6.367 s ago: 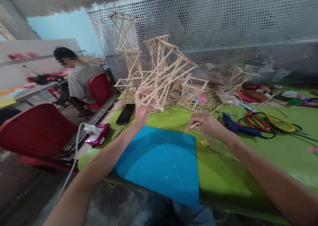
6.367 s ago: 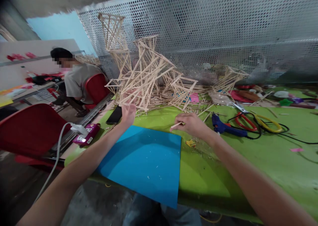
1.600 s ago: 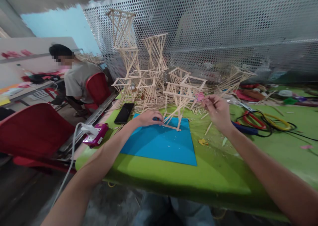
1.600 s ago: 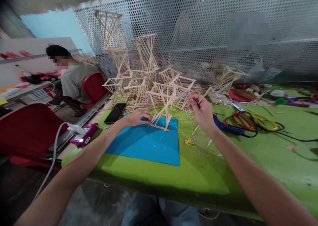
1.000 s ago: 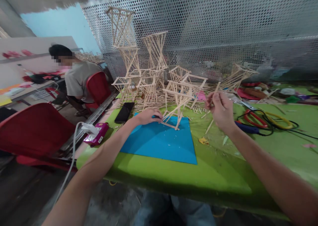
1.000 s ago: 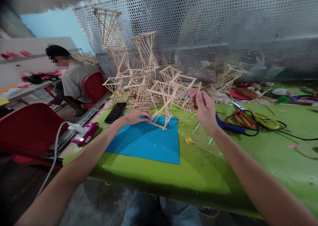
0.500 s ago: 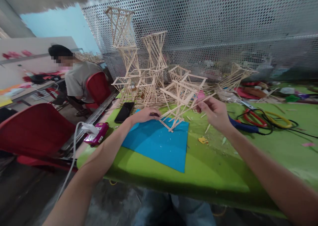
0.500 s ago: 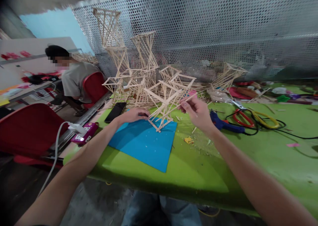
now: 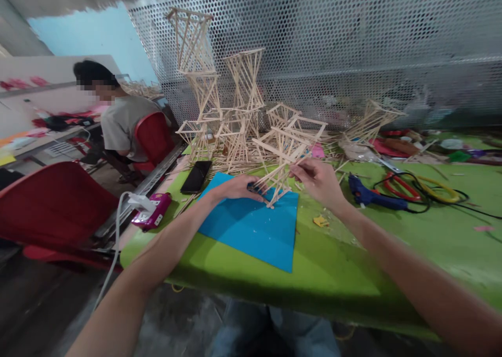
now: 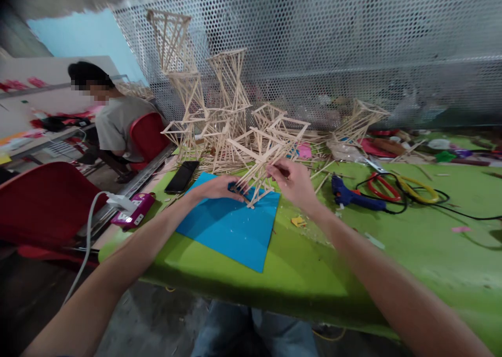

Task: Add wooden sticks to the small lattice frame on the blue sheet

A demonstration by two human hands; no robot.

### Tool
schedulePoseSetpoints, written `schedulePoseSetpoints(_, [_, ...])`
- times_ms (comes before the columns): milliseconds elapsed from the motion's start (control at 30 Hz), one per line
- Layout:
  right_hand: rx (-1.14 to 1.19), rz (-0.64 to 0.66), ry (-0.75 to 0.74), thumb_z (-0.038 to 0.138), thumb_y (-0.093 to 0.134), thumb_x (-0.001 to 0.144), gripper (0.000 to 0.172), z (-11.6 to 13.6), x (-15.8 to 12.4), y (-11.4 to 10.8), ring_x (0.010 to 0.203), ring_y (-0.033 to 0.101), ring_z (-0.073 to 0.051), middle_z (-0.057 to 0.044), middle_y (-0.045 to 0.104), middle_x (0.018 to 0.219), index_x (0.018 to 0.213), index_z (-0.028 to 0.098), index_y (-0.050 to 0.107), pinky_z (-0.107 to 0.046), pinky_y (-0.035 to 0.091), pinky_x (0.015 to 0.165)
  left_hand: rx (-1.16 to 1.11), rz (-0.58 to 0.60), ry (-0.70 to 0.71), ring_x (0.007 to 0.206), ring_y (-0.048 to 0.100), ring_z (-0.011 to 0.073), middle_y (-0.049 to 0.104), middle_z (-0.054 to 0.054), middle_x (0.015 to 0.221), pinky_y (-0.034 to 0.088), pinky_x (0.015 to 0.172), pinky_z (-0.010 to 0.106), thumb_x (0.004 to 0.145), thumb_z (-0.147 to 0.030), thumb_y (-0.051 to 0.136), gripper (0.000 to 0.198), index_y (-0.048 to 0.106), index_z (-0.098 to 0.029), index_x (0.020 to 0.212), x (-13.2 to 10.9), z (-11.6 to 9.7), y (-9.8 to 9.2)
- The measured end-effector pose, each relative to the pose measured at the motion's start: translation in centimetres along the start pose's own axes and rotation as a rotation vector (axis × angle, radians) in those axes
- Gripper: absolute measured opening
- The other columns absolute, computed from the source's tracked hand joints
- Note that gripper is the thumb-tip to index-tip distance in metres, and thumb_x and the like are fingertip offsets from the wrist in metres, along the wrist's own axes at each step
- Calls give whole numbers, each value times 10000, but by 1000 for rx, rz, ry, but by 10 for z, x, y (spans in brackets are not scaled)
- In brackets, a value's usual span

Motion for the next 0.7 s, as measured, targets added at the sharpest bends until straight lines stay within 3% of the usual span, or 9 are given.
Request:
schedulePoseSetpoints(100, [27,5,24,643,735,935,441,-6,4,1,651,662,-180,-58,767,787,840,213,766,-302,509,580,-217,35,3,1124,767,200,809,1,1206,546,905,220,953,-564,741,402,685,-274,1226,3,5,6])
schedulePoseSetpoints(200, [71,-5,12,666,716,940,476,-3,6,0,657,663,-173,-67,771,800,823,207,763,-303,531,604,-291,46,0,1155,759,198,806,-9,1227,542,936,225,955,-546,741,367,690,-287,1210,4,9,8])
schedulePoseSetpoints(333, [98,-5,-22,690,646,978,515,5,8,-2,636,656,-168,-79,775,804,833,210,761,-304,541,587,-258,18,-26,1129,762,199,814,-20,1180,534,928,222,959,-576,723,360,720,-296,1186,5,14,5])
schedulePoseSetpoints(533, [152,-44,-10,638,714,957,440,1,9,-2,621,648,-157,-66,766,787,843,214,737,-301,520,564,-191,11,-12,1102,760,197,809,15,1198,528,894,210,976,-559,708,345,743,-261,1145,7,17,5])
schedulePoseSetpoints(700, [307,-186,30,573,834,876,386,-7,14,-6,608,652,-141,-20,757,820,984,243,663,-291,533,561,-221,8,0,1092,753,204,805,28,1180,533,911,228,940,-579,744,378,741,-249,1124,7,13,5])
Point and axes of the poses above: each hand's wrist, its own x-axis towards the middle knuckle, its own y-axis out of the palm, z = x × y, the point moved 5 cm from there along x, towards the middle knuckle
